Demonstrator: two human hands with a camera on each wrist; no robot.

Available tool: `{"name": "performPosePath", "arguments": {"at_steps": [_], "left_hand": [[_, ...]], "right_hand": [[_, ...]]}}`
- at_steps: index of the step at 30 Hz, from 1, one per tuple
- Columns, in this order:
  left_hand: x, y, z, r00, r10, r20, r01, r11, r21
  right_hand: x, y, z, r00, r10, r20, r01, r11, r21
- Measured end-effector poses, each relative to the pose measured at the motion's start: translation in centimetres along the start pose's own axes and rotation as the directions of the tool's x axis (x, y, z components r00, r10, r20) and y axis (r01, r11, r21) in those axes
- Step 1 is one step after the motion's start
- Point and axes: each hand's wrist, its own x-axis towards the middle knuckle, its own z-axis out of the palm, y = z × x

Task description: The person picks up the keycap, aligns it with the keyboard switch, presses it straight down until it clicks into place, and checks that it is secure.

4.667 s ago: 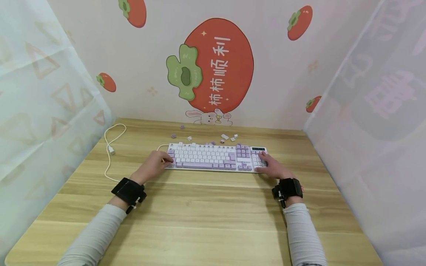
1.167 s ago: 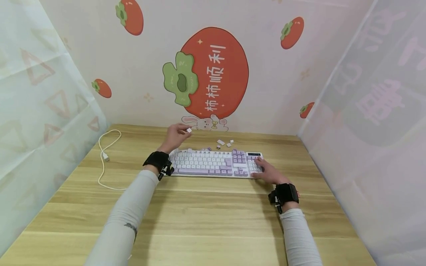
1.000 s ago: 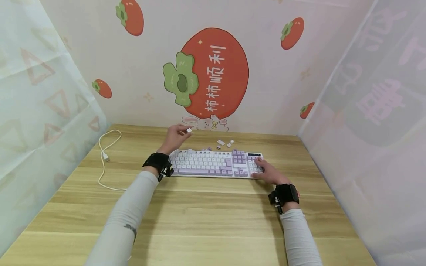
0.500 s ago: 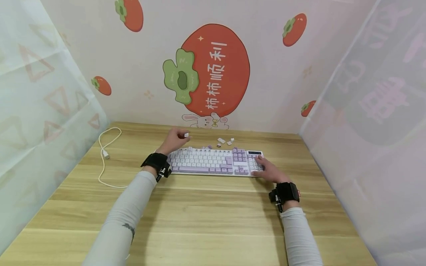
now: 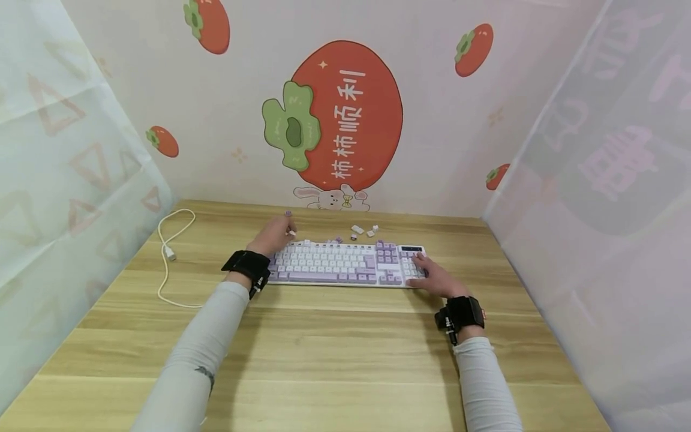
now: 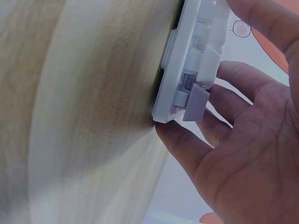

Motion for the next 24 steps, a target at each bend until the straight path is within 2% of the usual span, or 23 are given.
{"name": "performPosePath", "arguments": {"at_steps": [5, 16, 20, 24], "left_hand": [[-0.16, 0.09, -0.41, 0.998, 0.013, 0.065, -0.016, 0.999, 0.037], [-0.19, 0.62, -0.31, 0.986, 0.035, 0.161, -0.055, 0.991, 0.120], [-0.04, 0.74, -0.47, 0.992, 0.025, 0.128, -0.036, 0.996, 0.087], [0.21, 0.32, -0.28, 0.998, 0.045, 0.041, -0.047, 0.998, 0.051]], "right_hand": [[-0.01, 0.02, 0.09, 1.000, -0.001, -0.006, 0.001, 1.000, -0.001], [0.08, 0.17, 0.33, 1.000, 0.004, 0.005, -0.004, 1.000, 0.001], [0.19, 0.17, 0.28, 1.000, 0.000, 0.004, 0.000, 1.000, 0.005], [0.27, 0.34, 0.25, 1.000, 0.007, -0.001, -0.007, 1.000, -0.009]]}}
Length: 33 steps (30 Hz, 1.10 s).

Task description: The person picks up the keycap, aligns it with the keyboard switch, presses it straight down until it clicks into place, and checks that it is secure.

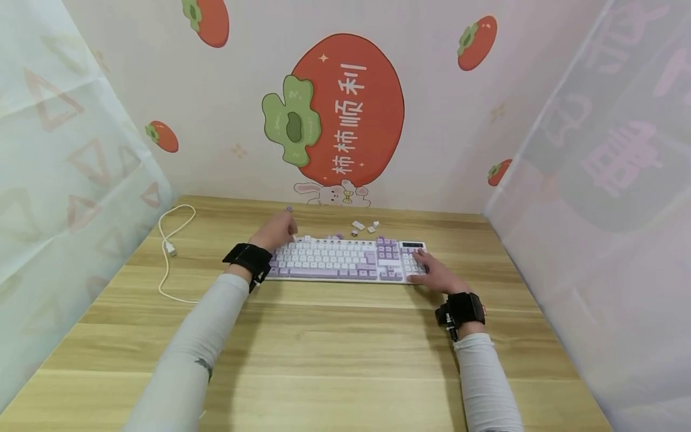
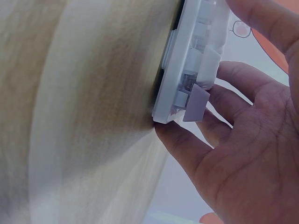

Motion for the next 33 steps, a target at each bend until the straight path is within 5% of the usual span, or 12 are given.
{"name": "performPosePath", "arguments": {"at_steps": [4, 13, 21, 27, 33], "left_hand": [[0.0, -0.3, 0.0, 0.999, 0.038, -0.024, -0.037, 0.999, 0.036], [-0.2, 0.8, 0.4, 0.998, 0.012, 0.055, -0.019, 0.991, 0.134], [0.0, 2.3, 0.3, 0.998, 0.024, 0.063, -0.041, 0.958, 0.285], [0.3, 2.4, 0.1, 0.995, -0.011, 0.098, -0.014, 0.969, 0.247], [1.0, 0.8, -0.5, 0.988, 0.038, 0.149, -0.049, 0.997, 0.067]], "right_hand": [[0.1, -0.1, -0.1, 1.000, 0.012, -0.003, -0.012, 1.000, -0.005], [-0.1, -0.1, 0.0, 1.000, 0.006, -0.001, -0.006, 1.000, 0.003], [0.1, 0.0, -0.1, 1.000, 0.002, -0.006, -0.002, 1.000, 0.002], [0.1, 0.0, 0.0, 1.000, 0.000, -0.004, 0.000, 1.000, -0.001], [0.0, 0.0, -0.1, 1.000, -0.010, -0.001, 0.010, 1.000, -0.004]]}}
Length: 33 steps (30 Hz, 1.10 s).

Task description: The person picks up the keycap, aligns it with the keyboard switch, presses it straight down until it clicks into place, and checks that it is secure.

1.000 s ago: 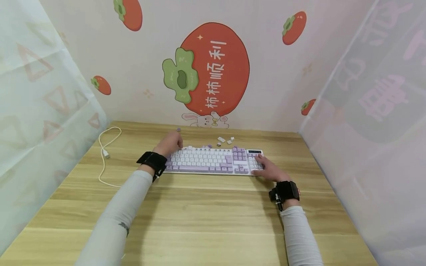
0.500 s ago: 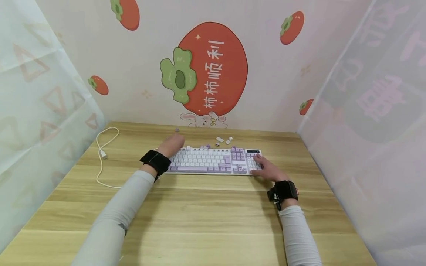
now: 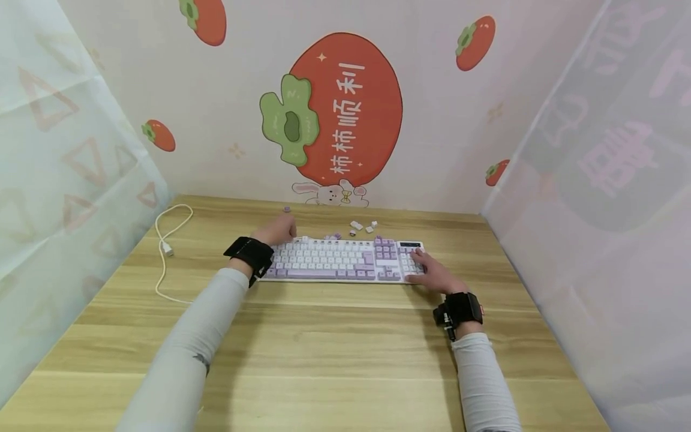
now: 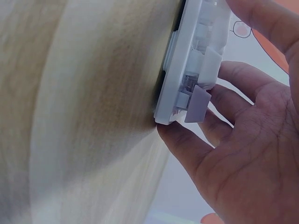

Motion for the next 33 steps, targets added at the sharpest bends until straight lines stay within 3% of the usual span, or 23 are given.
{"name": "performPosePath", "arguments": {"at_steps": [5, 11, 19, 26, 33], "left_hand": [[-0.3, -0.6, -0.4, 1.000, 0.002, -0.010, -0.003, 0.999, -0.044], [-0.4, 0.4, -0.6, 0.999, -0.008, 0.032, 0.007, 1.000, 0.027], [-0.7, 1.5, -0.8, 0.997, -0.073, 0.033, 0.070, 0.994, 0.080], [0.0, 1.5, -0.6, 0.998, -0.042, 0.044, 0.039, 0.997, 0.069], [0.3, 1.2, -0.1, 0.997, -0.069, 0.026, 0.065, 0.992, 0.107]], "right_hand": [[0.0, 0.0, -0.1, 1.000, 0.000, -0.002, 0.000, 1.000, -0.004], [0.1, -0.1, 0.0, 1.000, 0.008, -0.003, -0.008, 1.000, 0.001], [0.0, 0.1, 0.0, 1.000, 0.008, -0.001, -0.008, 1.000, 0.009], [0.2, 0.3, -0.1, 1.000, 0.011, -0.006, -0.011, 1.000, 0.008], [0.2, 0.0, 0.0, 1.000, 0.022, -0.003, -0.022, 1.000, -0.001]]}}
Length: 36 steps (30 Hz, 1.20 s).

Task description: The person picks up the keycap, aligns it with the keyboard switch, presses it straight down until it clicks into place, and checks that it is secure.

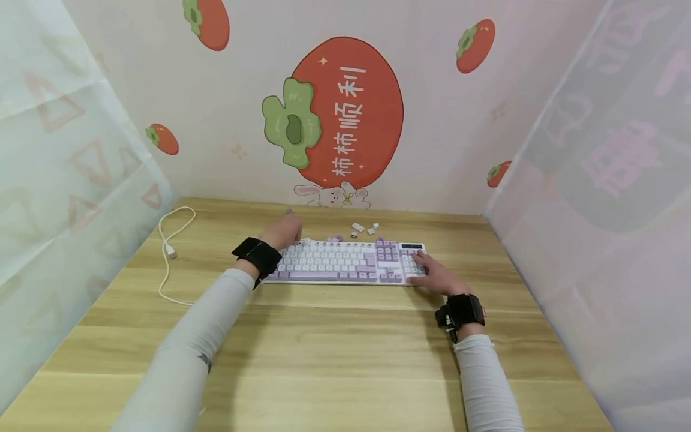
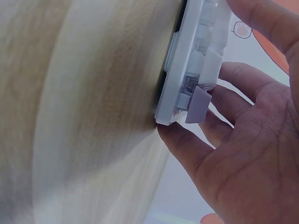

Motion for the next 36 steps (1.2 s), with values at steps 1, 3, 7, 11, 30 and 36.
{"name": "performPosePath", "arguments": {"at_steps": [1, 3, 7, 11, 30, 36], "left_hand": [[0.0, -0.1, 0.1, 1.000, 0.011, -0.005, -0.011, 1.000, 0.002], [-0.1, -0.4, 0.2, 0.998, 0.059, -0.019, -0.059, 0.998, -0.015], [-0.3, -2.0, 0.9, 0.984, 0.133, -0.119, -0.145, 0.984, -0.104], [-0.7, -3.6, 1.6, 0.978, 0.112, -0.175, -0.144, 0.972, -0.184], [-2.9, -2.2, 2.6, 0.987, 0.126, -0.095, -0.139, 0.979, -0.150], [-1.9, -1.8, 2.3, 0.996, 0.054, -0.067, -0.064, 0.987, -0.146]], "right_hand": [[0.0, 0.0, 0.0, 1.000, -0.004, 0.000, 0.004, 1.000, 0.001], [-0.1, 0.0, 0.1, 1.000, -0.008, 0.001, 0.008, 1.000, 0.005], [-0.1, 0.1, 0.1, 1.000, -0.024, -0.006, 0.024, 1.000, 0.002], [-0.1, -0.1, 0.1, 1.000, -0.023, -0.007, 0.023, 1.000, 0.000], [-0.2, -0.3, -0.1, 1.000, -0.019, 0.002, 0.019, 1.000, 0.000], [-0.3, -0.2, -0.1, 1.000, -0.020, 0.000, 0.020, 1.000, 0.006]]}}
